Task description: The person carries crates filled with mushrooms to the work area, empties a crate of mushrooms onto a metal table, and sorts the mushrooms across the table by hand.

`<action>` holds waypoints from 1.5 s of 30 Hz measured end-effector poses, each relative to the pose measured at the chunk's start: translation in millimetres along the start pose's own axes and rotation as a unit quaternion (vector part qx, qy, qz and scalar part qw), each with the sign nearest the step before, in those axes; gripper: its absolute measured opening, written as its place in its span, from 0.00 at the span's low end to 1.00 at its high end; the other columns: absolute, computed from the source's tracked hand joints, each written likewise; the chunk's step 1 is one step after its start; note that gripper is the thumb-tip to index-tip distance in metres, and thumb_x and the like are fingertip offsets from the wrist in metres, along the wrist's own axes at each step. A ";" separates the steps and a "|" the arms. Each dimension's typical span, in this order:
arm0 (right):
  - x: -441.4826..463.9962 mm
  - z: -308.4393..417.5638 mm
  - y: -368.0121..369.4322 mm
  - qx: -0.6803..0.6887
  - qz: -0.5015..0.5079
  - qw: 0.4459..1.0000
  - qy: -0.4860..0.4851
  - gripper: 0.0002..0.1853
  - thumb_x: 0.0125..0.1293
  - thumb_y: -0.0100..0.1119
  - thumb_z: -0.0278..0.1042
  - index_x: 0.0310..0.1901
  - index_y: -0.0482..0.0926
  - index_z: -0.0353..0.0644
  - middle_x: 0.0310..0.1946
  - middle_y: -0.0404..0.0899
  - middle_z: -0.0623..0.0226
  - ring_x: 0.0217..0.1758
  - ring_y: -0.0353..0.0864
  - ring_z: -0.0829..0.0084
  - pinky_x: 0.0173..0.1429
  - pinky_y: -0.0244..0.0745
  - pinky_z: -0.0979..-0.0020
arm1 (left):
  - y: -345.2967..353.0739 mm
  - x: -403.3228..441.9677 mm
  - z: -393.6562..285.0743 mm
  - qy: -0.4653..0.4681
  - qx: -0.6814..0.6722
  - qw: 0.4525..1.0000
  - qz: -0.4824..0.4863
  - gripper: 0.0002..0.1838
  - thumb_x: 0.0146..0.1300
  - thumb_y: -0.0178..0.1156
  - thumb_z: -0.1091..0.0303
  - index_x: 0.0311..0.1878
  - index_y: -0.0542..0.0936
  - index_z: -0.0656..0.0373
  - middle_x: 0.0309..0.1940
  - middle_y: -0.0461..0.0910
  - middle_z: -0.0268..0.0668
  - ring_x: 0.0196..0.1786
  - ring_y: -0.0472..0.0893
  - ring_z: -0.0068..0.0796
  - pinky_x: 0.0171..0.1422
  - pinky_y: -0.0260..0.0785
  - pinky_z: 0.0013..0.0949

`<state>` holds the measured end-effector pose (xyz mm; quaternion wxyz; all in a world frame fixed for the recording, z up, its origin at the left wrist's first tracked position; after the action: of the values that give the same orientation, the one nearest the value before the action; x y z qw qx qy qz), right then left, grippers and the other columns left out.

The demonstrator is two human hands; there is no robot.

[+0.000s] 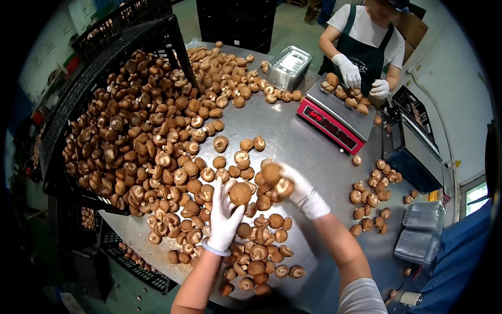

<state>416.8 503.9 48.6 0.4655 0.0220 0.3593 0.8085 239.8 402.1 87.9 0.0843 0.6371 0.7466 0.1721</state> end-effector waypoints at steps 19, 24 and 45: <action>-177.7 142.3 -147.2 -0.755 -0.382 0.497 -0.190 0.31 0.46 0.71 0.38 0.55 0.75 0.43 0.51 0.76 0.54 0.54 0.74 0.56 0.61 0.68 0.62 | -85.5 8.9 -33.0 0.123 0.510 0.851 -0.030 0.15 0.57 0.61 0.71 0.49 0.79 0.60 0.49 0.79 0.44 0.55 0.75 0.43 0.62 0.65 0.41; -94.2 114.3 -50.1 -0.654 -0.282 0.659 -0.243 0.21 0.53 0.66 0.34 0.50 0.78 0.40 0.46 0.80 0.59 0.51 0.78 0.62 0.56 0.72 0.66 | -86.2 69.1 -16.6 0.133 0.553 0.822 0.012 0.16 0.60 0.57 0.69 0.51 0.78 0.61 0.49 0.78 0.46 0.55 0.74 0.45 0.62 0.65 0.39; 5.6 18.2 95.8 -0.502 0.007 0.839 -0.210 0.21 0.59 0.61 0.39 0.53 0.76 0.42 0.44 0.80 0.58 0.49 0.80 0.65 0.55 0.73 0.68 | -53.5 5.1 -0.2 -0.230 -0.312 0.916 -0.103 0.25 0.70 0.48 0.52 0.66 0.64 0.51 0.58 0.70 0.42 0.55 0.76 0.35 0.52 0.77 0.34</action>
<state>349.8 488.8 118.0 0.4718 -0.0426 -0.2022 0.8571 189.5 400.2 69.1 0.4656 0.5200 0.6764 0.2352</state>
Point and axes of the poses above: each hand's wrist, its own x-axis towards the middle knuckle, its own y-axis out of the palm, z = x × y, the point moved 5 cm from there along x, towards the middle knuckle
